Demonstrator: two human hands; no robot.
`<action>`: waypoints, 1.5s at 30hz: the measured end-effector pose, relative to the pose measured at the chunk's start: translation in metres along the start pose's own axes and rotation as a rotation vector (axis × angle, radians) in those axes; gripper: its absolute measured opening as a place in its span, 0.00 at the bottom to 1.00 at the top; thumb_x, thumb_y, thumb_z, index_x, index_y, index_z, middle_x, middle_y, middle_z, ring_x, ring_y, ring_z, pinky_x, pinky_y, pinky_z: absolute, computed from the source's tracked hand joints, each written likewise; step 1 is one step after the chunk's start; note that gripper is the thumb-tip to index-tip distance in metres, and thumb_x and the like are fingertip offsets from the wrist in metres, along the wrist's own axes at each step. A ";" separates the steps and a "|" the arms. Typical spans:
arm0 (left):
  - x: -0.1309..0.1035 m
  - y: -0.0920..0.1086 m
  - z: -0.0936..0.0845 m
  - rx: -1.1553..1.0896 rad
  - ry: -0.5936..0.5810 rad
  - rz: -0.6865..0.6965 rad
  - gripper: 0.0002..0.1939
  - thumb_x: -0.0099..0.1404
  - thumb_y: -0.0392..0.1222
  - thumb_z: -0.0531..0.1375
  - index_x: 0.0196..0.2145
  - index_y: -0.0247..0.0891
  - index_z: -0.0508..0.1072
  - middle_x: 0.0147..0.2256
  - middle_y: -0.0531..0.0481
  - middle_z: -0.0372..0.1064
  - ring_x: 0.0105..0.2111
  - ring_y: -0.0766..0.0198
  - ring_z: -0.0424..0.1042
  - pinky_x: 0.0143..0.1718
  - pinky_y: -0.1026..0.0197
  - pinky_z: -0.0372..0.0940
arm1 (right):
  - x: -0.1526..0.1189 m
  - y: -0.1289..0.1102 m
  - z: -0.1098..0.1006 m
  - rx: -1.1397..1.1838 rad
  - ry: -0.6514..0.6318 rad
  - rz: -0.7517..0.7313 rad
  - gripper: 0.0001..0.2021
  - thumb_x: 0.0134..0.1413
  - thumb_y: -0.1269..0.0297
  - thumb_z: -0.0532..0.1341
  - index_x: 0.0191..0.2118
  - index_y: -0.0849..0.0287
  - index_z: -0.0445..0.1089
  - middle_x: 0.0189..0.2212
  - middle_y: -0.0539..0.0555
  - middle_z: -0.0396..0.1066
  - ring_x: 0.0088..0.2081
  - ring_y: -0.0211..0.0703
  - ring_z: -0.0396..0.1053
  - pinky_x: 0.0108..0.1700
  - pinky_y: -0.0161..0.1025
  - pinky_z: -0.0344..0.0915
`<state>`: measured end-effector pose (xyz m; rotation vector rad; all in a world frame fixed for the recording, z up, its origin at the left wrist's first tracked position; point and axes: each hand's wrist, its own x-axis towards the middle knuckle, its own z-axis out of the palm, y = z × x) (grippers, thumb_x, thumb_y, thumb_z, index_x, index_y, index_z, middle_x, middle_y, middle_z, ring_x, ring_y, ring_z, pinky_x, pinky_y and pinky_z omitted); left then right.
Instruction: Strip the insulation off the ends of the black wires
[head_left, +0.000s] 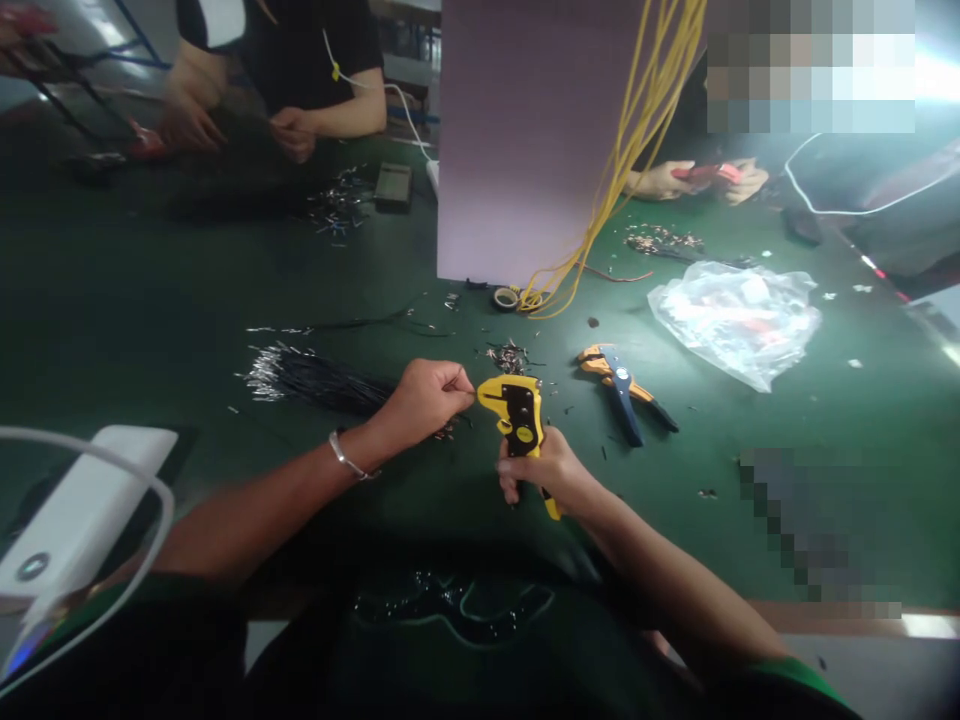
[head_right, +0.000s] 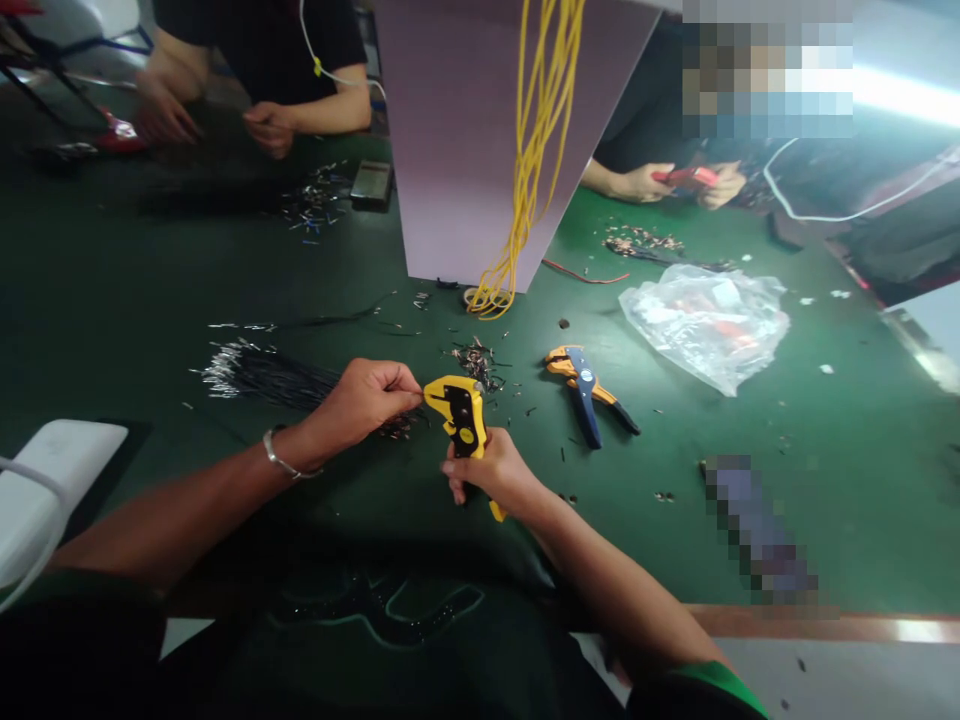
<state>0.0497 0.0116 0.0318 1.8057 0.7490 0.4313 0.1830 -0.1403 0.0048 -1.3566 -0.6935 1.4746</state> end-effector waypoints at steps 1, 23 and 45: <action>0.002 0.000 0.000 0.011 0.004 0.004 0.04 0.51 0.33 0.60 0.21 0.33 0.71 0.16 0.56 0.63 0.17 0.74 0.58 0.18 0.70 0.52 | -0.001 0.000 0.000 0.002 -0.010 0.004 0.08 0.36 0.66 0.66 0.21 0.60 0.65 0.12 0.46 0.66 0.14 0.37 0.63 0.19 0.35 0.62; 0.001 0.004 0.001 0.115 0.030 0.023 0.05 0.52 0.34 0.60 0.20 0.33 0.71 0.15 0.57 0.61 0.17 0.73 0.57 0.18 0.69 0.51 | -0.001 -0.003 -0.004 0.046 -0.056 0.007 0.06 0.37 0.68 0.65 0.22 0.61 0.66 0.12 0.47 0.67 0.14 0.37 0.64 0.19 0.34 0.61; 0.000 -0.005 0.005 0.194 0.086 0.098 0.05 0.52 0.32 0.59 0.20 0.33 0.72 0.16 0.55 0.64 0.19 0.72 0.60 0.20 0.69 0.52 | -0.003 -0.001 -0.003 -0.038 0.019 0.031 0.05 0.37 0.67 0.64 0.23 0.61 0.66 0.11 0.47 0.67 0.14 0.38 0.65 0.19 0.34 0.58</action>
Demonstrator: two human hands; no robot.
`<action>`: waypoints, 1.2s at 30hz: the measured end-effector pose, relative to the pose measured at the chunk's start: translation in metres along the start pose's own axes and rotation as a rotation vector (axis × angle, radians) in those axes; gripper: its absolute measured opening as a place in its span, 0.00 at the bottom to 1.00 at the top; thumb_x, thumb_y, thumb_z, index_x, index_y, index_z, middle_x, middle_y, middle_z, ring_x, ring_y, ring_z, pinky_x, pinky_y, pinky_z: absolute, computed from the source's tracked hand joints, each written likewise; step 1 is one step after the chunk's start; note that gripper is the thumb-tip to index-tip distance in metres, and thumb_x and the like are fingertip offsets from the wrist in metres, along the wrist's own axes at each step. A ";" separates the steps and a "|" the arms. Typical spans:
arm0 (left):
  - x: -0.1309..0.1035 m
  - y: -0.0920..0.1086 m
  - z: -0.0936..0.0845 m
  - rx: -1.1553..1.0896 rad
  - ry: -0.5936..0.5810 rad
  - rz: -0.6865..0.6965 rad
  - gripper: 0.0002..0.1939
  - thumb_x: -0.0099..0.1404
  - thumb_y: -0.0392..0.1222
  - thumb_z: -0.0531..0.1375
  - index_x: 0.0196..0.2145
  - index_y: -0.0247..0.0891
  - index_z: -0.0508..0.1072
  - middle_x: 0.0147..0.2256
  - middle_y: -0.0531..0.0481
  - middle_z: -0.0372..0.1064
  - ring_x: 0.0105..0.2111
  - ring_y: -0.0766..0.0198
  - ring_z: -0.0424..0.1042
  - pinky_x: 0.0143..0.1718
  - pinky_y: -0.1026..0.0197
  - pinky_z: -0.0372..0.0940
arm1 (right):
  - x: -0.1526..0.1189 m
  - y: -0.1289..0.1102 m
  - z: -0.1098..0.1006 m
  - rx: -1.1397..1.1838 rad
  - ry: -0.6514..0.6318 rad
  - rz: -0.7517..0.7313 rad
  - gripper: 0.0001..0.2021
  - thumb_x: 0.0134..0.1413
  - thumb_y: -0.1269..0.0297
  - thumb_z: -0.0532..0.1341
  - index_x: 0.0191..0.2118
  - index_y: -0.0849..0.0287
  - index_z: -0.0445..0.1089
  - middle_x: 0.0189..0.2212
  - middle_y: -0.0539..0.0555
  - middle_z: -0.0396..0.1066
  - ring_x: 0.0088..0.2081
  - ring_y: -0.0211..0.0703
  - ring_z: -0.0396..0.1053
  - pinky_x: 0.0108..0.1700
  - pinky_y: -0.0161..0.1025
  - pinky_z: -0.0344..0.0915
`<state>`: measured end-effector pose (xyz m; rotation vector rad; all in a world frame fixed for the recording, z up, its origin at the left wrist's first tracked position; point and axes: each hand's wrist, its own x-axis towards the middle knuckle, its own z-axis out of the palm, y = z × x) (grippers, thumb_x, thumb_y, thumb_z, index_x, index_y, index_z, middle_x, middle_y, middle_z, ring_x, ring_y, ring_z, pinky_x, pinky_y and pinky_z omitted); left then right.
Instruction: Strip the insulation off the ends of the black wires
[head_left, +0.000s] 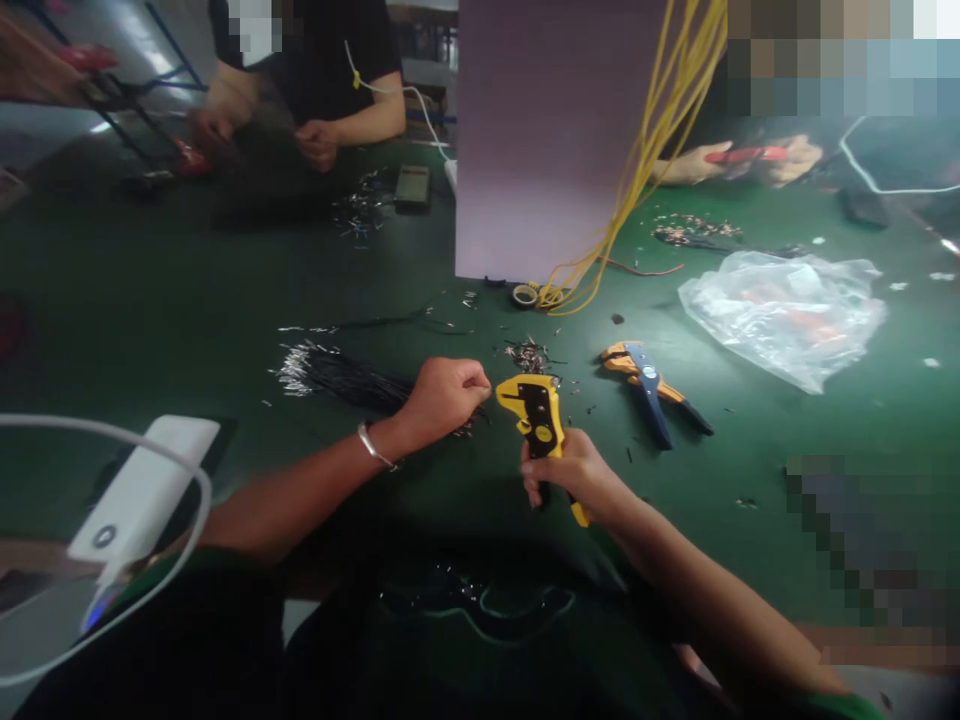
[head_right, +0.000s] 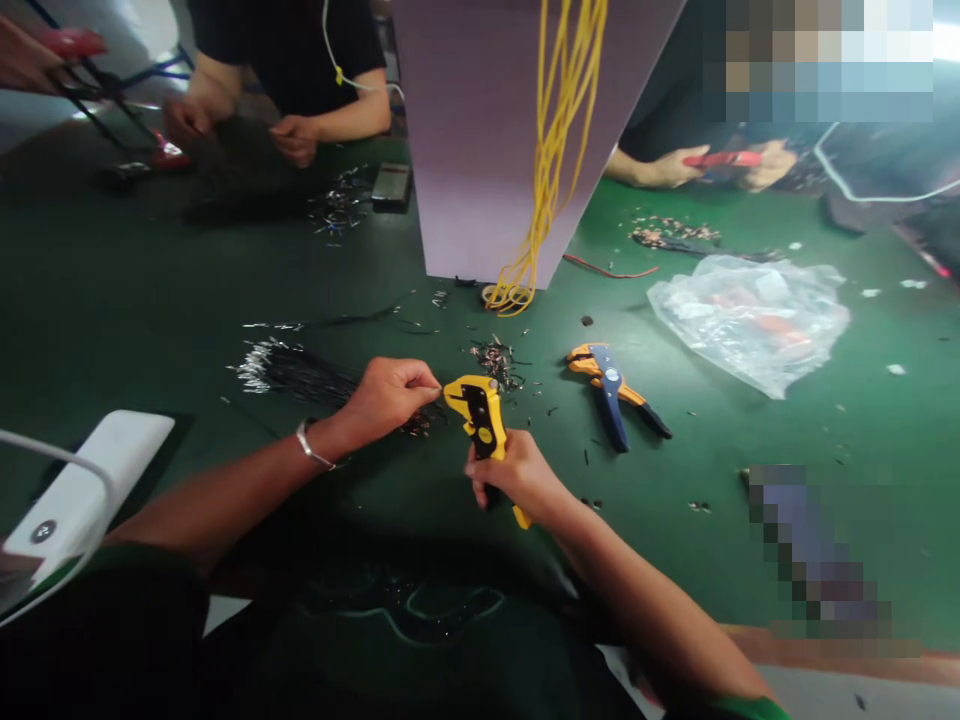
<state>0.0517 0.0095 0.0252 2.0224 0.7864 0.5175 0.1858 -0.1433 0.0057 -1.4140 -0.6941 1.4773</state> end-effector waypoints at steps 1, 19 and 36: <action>0.001 -0.002 -0.001 -0.013 -0.015 -0.010 0.05 0.52 0.31 0.59 0.20 0.33 0.72 0.16 0.55 0.64 0.19 0.72 0.60 0.20 0.69 0.53 | 0.000 0.000 0.000 0.007 -0.011 0.004 0.05 0.37 0.68 0.64 0.23 0.61 0.67 0.12 0.48 0.67 0.14 0.39 0.65 0.19 0.35 0.59; -0.001 0.000 -0.003 -0.061 0.126 0.036 0.06 0.53 0.31 0.58 0.20 0.34 0.70 0.16 0.57 0.61 0.19 0.73 0.57 0.22 0.68 0.54 | 0.008 0.011 -0.014 0.170 -0.119 -0.115 0.09 0.40 0.68 0.66 0.32 0.60 0.70 0.23 0.51 0.72 0.27 0.47 0.72 0.36 0.46 0.68; -0.008 0.002 -0.007 0.239 0.294 0.324 0.09 0.58 0.31 0.55 0.22 0.36 0.70 0.20 0.52 0.67 0.23 0.68 0.64 0.29 0.64 0.58 | -0.006 -0.001 -0.011 -1.061 0.457 -0.335 0.11 0.48 0.60 0.61 0.39 0.58 0.70 0.34 0.59 0.73 0.35 0.52 0.70 0.37 0.44 0.61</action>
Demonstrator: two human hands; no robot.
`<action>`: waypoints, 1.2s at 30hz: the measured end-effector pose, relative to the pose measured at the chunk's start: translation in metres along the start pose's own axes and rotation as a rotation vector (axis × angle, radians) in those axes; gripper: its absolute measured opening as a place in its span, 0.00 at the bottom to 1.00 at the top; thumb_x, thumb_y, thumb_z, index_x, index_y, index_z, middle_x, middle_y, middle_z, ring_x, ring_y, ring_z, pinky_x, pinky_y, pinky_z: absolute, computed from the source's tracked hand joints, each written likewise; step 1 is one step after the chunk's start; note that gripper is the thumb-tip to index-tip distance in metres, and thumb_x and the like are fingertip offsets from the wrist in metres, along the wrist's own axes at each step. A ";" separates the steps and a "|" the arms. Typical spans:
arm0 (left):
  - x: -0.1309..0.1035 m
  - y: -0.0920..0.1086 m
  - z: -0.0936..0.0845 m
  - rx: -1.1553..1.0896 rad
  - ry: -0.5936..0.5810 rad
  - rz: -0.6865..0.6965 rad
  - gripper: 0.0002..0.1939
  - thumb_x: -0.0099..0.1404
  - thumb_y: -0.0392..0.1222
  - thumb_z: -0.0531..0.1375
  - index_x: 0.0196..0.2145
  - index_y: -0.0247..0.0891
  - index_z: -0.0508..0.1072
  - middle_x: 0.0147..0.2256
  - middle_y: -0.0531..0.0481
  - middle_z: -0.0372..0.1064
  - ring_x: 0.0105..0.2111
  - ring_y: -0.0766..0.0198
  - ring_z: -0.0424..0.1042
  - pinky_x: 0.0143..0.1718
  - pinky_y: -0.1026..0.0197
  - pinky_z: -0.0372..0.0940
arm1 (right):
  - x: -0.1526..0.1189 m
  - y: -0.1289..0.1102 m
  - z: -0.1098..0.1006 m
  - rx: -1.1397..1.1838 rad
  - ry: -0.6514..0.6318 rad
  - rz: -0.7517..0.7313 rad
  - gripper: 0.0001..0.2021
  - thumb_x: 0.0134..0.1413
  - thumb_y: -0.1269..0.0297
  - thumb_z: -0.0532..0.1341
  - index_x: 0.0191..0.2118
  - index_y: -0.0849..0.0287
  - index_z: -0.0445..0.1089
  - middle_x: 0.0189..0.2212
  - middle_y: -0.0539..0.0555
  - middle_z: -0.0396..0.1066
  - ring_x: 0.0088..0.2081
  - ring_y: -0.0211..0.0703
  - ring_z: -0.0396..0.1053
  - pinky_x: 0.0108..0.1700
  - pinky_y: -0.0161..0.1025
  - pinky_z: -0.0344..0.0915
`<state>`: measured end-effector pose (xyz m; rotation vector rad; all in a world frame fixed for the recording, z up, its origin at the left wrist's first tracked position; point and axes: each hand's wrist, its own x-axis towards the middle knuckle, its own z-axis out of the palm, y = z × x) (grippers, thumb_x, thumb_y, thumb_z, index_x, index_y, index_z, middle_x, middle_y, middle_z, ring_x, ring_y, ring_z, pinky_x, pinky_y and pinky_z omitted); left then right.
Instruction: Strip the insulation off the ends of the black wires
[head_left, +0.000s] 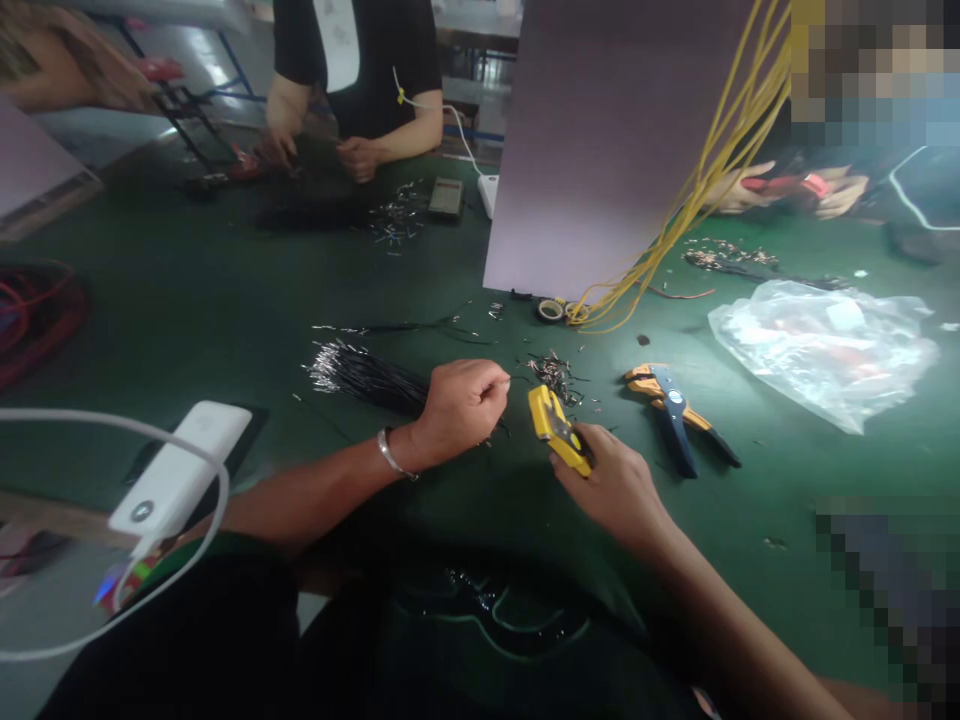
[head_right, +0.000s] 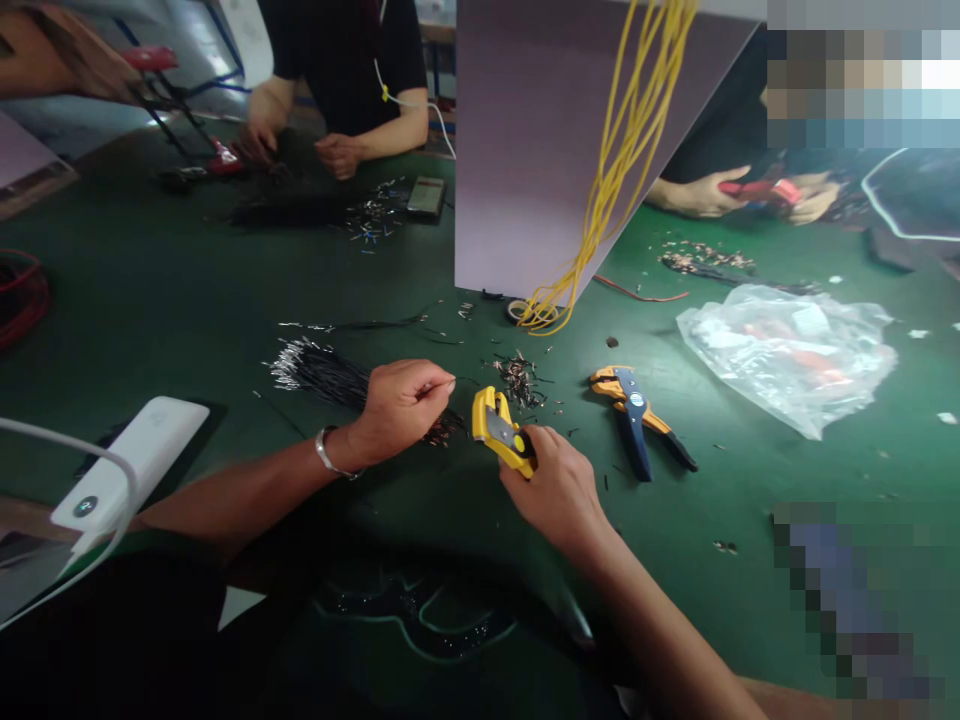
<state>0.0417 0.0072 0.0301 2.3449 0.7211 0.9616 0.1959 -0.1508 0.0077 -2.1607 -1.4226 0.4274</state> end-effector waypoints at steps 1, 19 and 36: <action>0.000 0.000 0.000 -0.021 -0.005 -0.028 0.09 0.58 0.31 0.56 0.22 0.36 0.70 0.20 0.53 0.67 0.23 0.69 0.63 0.28 0.64 0.57 | 0.000 0.000 -0.001 0.110 -0.009 0.032 0.11 0.49 0.59 0.61 0.38 0.58 0.70 0.34 0.58 0.73 0.34 0.52 0.70 0.37 0.44 0.62; 0.006 0.013 -0.008 -0.480 -0.289 -0.424 0.04 0.53 0.33 0.60 0.22 0.34 0.72 0.18 0.55 0.63 0.19 0.73 0.60 0.20 0.68 0.55 | 0.000 0.000 -0.004 1.170 -0.550 0.180 0.10 0.45 0.65 0.64 0.36 0.61 0.72 0.26 0.53 0.73 0.29 0.47 0.72 0.37 0.45 0.67; 0.005 0.011 -0.005 -0.568 -0.287 -0.516 0.02 0.52 0.34 0.62 0.23 0.33 0.72 0.19 0.56 0.64 0.19 0.73 0.60 0.20 0.68 0.54 | -0.005 -0.004 0.003 1.219 -0.607 0.204 0.11 0.44 0.62 0.67 0.35 0.61 0.72 0.24 0.53 0.72 0.28 0.46 0.71 0.36 0.46 0.68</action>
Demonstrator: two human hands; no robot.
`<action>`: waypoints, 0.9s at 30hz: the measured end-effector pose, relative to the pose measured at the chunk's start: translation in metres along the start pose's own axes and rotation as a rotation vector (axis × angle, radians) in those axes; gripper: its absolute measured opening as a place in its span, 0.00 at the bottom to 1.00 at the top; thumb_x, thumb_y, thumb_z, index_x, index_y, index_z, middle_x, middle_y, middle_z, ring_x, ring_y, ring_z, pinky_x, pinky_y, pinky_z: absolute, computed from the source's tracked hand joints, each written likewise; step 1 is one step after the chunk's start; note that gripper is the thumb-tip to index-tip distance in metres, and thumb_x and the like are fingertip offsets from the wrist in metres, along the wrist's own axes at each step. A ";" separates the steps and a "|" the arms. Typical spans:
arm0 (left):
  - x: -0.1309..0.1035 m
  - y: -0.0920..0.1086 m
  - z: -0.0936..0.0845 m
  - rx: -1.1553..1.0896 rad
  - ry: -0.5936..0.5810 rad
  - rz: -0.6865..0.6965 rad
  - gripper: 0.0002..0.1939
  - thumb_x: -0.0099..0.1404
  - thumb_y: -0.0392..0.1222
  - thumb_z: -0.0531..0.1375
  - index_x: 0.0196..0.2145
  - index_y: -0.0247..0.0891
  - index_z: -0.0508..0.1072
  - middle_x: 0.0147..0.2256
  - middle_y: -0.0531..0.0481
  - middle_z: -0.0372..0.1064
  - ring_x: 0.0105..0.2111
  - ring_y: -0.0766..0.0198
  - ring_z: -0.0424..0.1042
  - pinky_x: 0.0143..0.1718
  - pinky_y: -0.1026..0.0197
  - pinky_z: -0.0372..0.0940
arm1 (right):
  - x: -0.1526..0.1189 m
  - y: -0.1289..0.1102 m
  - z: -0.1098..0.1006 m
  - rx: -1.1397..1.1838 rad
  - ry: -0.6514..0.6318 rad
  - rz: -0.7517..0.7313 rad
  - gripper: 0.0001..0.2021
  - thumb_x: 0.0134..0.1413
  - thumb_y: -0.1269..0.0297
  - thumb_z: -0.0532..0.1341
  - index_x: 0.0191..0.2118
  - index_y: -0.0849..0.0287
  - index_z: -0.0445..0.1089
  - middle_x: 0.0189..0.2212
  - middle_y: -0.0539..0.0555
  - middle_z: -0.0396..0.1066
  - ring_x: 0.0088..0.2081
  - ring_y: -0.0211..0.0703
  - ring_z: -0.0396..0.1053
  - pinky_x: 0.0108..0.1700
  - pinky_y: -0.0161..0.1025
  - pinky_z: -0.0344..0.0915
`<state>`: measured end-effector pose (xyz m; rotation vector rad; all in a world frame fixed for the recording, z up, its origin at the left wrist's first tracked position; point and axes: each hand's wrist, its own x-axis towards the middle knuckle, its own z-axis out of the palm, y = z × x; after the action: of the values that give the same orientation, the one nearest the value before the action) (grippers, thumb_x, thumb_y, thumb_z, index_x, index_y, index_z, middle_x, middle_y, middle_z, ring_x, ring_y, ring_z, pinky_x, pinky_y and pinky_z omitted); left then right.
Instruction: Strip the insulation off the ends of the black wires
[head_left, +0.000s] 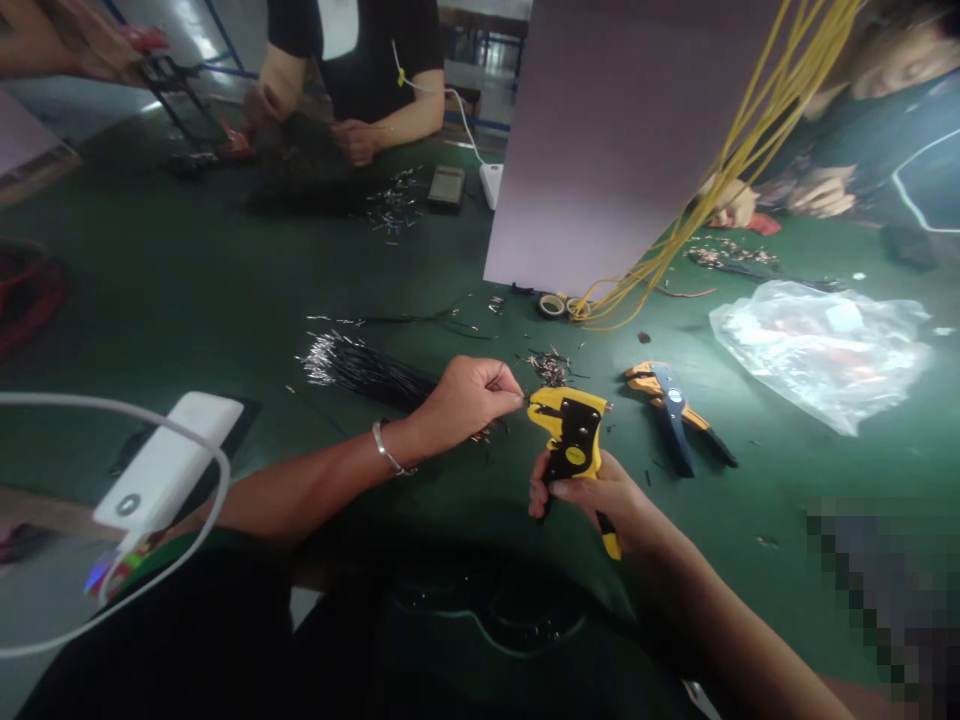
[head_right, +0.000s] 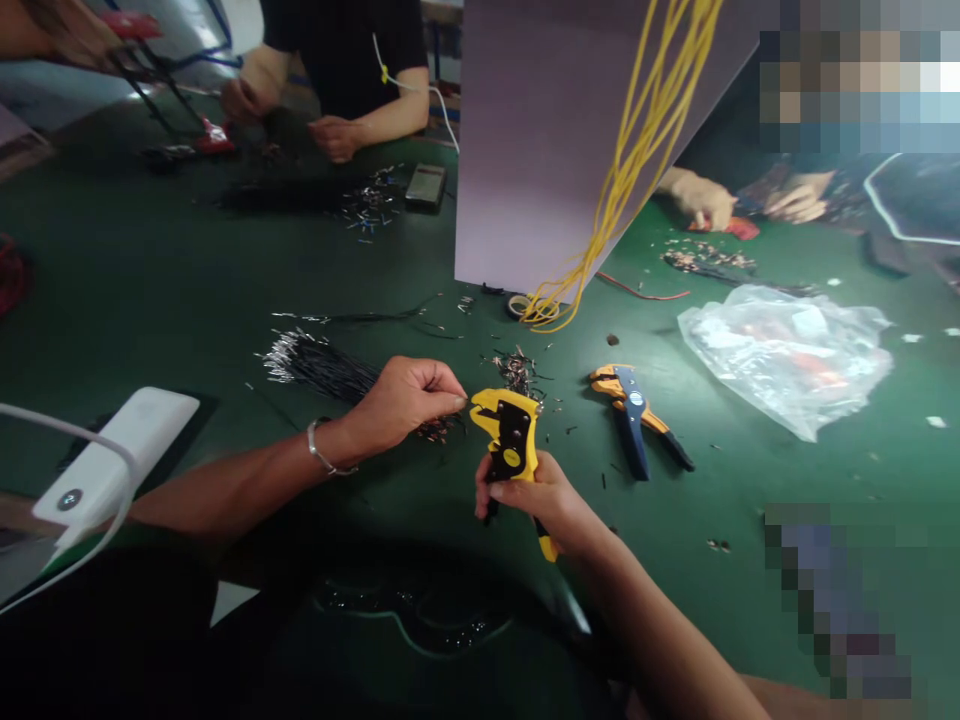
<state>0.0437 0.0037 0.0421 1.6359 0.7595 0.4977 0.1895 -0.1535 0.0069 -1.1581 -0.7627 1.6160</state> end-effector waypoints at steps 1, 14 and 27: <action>0.001 -0.002 0.001 -0.026 0.003 -0.009 0.02 0.51 0.34 0.62 0.23 0.33 0.72 0.19 0.56 0.64 0.19 0.74 0.59 0.20 0.68 0.54 | 0.000 0.001 0.000 0.004 0.004 0.001 0.11 0.44 0.62 0.67 0.35 0.61 0.72 0.25 0.53 0.72 0.28 0.46 0.71 0.36 0.46 0.68; 0.001 -0.007 0.006 -0.109 -0.049 -0.127 0.03 0.49 0.35 0.62 0.22 0.35 0.70 0.18 0.56 0.61 0.16 0.74 0.56 0.16 0.67 0.49 | 0.001 0.007 -0.002 -0.003 0.006 0.013 0.08 0.46 0.64 0.66 0.33 0.61 0.71 0.22 0.51 0.71 0.25 0.44 0.70 0.31 0.43 0.67; 0.003 -0.005 0.002 -0.059 -0.072 -0.130 0.00 0.50 0.33 0.60 0.23 0.34 0.71 0.18 0.56 0.63 0.16 0.75 0.58 0.16 0.69 0.52 | 0.001 -0.007 0.012 -0.077 0.133 0.059 0.07 0.38 0.66 0.66 0.24 0.61 0.67 0.14 0.49 0.68 0.16 0.39 0.65 0.22 0.37 0.63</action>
<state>0.0461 0.0051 0.0363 1.5305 0.7849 0.3631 0.1809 -0.1500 0.0173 -1.3409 -0.7161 1.5519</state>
